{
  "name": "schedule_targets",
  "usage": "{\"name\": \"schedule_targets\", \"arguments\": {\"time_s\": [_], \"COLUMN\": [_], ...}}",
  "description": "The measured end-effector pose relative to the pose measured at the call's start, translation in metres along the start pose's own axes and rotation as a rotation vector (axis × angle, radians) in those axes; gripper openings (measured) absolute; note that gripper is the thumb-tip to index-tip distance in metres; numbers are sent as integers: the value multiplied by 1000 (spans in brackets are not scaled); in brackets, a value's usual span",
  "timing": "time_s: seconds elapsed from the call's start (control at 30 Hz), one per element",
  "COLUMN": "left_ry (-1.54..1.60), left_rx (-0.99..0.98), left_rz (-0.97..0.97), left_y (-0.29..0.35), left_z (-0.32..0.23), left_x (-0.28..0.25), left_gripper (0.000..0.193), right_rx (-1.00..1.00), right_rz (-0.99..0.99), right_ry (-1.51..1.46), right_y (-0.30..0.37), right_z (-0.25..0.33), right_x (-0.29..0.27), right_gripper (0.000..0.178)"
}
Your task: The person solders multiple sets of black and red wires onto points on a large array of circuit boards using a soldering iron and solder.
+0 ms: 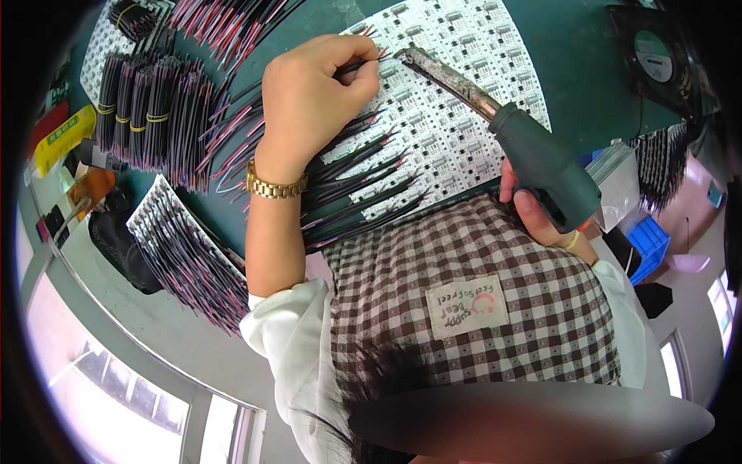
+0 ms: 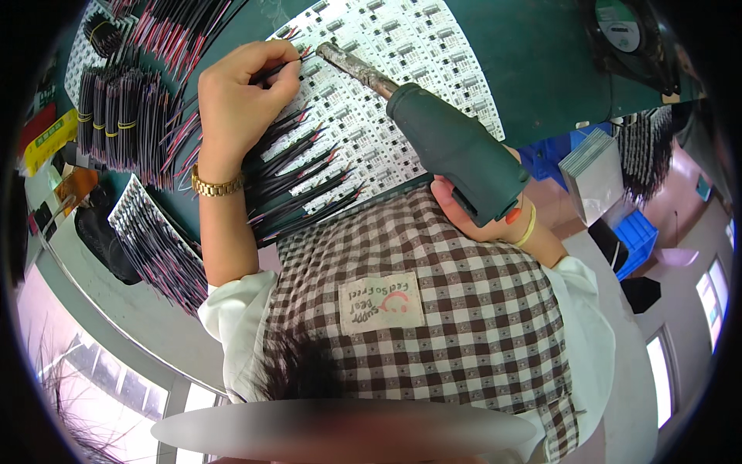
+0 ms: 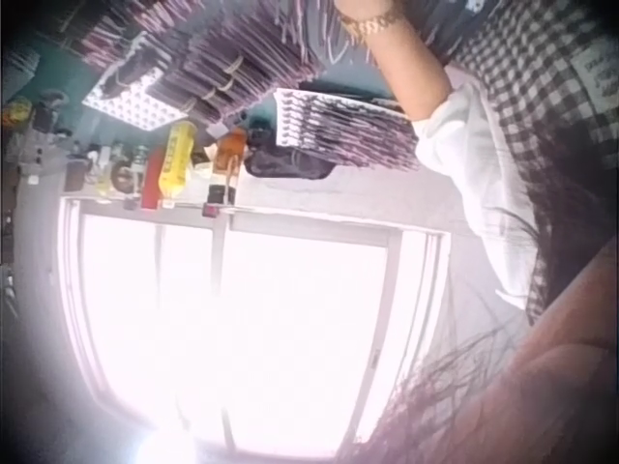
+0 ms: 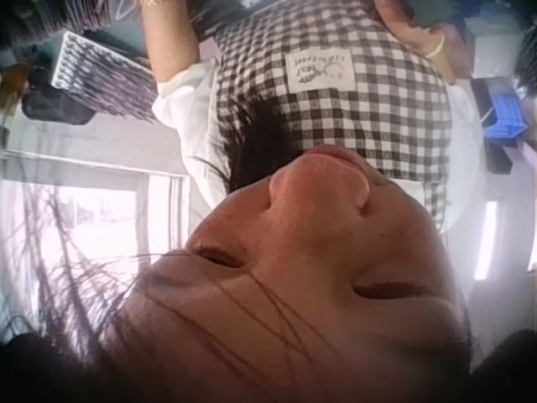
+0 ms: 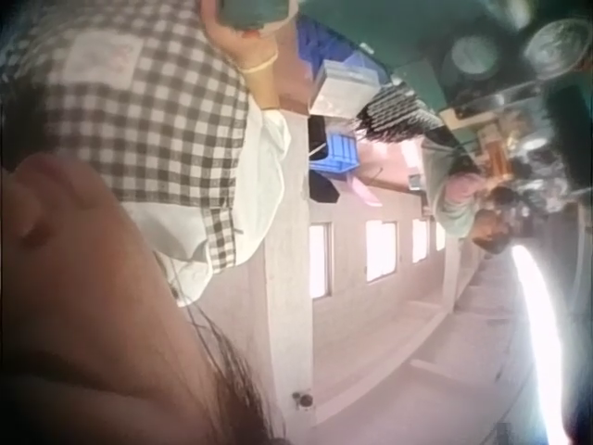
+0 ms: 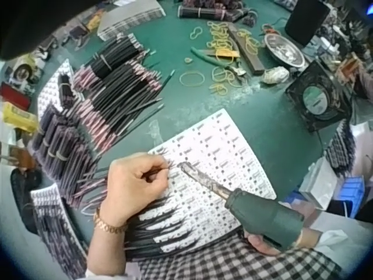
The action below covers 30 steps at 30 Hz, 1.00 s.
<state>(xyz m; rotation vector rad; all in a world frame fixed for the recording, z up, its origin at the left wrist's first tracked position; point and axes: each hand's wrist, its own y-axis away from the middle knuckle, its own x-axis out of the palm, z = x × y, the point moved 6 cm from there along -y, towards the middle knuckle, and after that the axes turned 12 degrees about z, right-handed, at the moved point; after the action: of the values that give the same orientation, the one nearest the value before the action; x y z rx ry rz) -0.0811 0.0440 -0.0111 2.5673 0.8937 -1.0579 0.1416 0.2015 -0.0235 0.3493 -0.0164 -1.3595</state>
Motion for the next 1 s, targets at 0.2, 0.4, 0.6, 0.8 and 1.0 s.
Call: {"name": "schedule_targets", "arguments": {"time_s": [0.2, 0.4, 0.6, 0.8, 1.0], "left_ry": [14, -17, -18, -442, -566], "left_rx": [21, 4, -8, 124, -277], "left_rz": [-2, 4, 11, 112, 147], "left_y": [0, 1, 5, 12, -57], "left_z": [-2, -4, -5, -44, -39], "left_x": [0, -1, 0, -14, -50], "left_gripper": [8, 7, 10, 17, 26], "right_rx": [-8, -52, -128, -136, -61], "right_rz": [-145, -74, -144, -164, -295], "right_ry": [-77, -405, -497, -459, -514], "right_y": [0, -1, -7, -10, -9], "right_z": [0, 5, 10, 16, 12], "right_x": [0, -2, -8, -16, -7], "right_gripper": [13, 31, 50, 52, 61]}}
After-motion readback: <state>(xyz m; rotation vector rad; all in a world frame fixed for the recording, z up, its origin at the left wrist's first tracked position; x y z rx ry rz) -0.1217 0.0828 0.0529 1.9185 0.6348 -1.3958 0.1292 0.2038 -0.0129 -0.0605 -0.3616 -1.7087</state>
